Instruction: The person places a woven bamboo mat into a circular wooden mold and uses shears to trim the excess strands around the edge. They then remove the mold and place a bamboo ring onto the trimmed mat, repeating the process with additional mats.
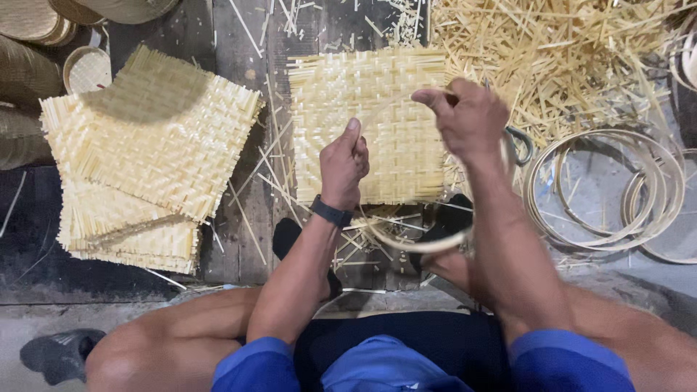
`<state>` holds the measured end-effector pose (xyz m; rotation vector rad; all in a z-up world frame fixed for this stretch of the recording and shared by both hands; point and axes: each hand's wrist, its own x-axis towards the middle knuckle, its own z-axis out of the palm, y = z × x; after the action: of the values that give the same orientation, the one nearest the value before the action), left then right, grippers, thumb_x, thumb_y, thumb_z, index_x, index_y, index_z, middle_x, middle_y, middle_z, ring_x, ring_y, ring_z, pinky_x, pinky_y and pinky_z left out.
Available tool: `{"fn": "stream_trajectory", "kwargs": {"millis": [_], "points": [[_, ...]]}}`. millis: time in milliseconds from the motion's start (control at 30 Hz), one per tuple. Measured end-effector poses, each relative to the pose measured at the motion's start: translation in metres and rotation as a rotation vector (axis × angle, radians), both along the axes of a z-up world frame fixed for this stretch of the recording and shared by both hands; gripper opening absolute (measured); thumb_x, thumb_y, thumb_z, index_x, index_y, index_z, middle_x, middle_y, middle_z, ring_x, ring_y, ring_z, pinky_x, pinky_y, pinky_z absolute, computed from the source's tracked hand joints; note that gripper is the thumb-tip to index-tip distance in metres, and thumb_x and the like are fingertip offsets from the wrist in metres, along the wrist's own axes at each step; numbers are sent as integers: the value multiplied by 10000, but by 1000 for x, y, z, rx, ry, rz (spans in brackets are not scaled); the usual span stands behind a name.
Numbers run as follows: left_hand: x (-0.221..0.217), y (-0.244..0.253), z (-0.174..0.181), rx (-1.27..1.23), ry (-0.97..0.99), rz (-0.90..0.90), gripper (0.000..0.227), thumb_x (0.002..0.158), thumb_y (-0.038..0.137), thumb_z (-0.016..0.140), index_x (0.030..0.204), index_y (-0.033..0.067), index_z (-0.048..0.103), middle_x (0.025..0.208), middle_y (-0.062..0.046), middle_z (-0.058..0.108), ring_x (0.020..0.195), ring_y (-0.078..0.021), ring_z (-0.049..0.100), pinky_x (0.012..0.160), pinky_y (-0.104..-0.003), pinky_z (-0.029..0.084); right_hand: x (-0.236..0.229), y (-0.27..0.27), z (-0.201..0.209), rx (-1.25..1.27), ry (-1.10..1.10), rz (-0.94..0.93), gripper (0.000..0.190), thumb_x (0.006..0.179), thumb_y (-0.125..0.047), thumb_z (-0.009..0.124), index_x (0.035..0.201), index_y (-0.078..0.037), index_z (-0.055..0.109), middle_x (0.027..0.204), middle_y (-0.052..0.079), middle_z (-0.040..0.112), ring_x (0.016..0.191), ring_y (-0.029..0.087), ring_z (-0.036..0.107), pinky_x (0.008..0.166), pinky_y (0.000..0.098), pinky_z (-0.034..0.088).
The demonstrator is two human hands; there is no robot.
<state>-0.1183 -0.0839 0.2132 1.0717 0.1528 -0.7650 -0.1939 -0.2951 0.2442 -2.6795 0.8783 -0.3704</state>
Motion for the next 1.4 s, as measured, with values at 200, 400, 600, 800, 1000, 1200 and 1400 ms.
{"fn": "stream_trajectory", "kwargs": {"millis": [200,400,600,800,1000,1200,1400], "points": [[-10,-9,-2,-29,10,75,495,1045,406,570,647,120,503,505,37,393,408,-91,343,403,-267,276,-5,-31,6,138,-25,-246,766,969,-812,593,606,-146,489,538,-30,446,499,128,376,507,345,322],[-6,-4,1,51,-10,132,482,1033,416,579,664,115,506,506,38,384,409,-89,332,392,-265,254,-1,-27,-20,230,-25,-373,701,1007,-743,599,632,-171,441,562,-74,406,507,115,369,497,319,333],[-11,-6,-1,-88,-2,105,473,1045,429,570,685,137,479,521,43,369,419,-83,328,410,-261,273,-13,-51,-19,193,-69,-393,702,1018,-788,413,656,-191,487,602,-55,474,530,146,385,500,344,334],[-2,-3,-12,-12,-47,98,488,1056,438,548,673,144,474,527,48,359,423,-81,306,405,-254,263,-7,-44,-28,382,-121,-442,770,932,-842,426,719,-132,632,720,-86,654,635,98,578,572,269,450],[33,13,-35,-548,209,282,537,1089,444,467,654,129,483,540,25,379,477,-103,383,426,-260,321,-52,-51,-17,1397,-644,-201,687,886,-709,462,1002,-81,714,777,22,678,734,171,693,673,350,633],[66,37,-29,-419,166,168,380,1051,340,542,760,102,600,626,-4,512,536,-133,457,484,-282,371,-55,-39,-51,1843,-901,-53,554,1103,-545,613,1029,-5,712,693,-40,402,583,96,372,511,250,327],[113,45,-41,-166,167,-110,418,1032,389,626,739,91,617,525,37,423,421,-83,363,383,-244,273,-50,-55,-49,1751,-708,-276,581,994,-555,678,657,-103,538,561,-19,333,476,106,351,392,244,263]]}}
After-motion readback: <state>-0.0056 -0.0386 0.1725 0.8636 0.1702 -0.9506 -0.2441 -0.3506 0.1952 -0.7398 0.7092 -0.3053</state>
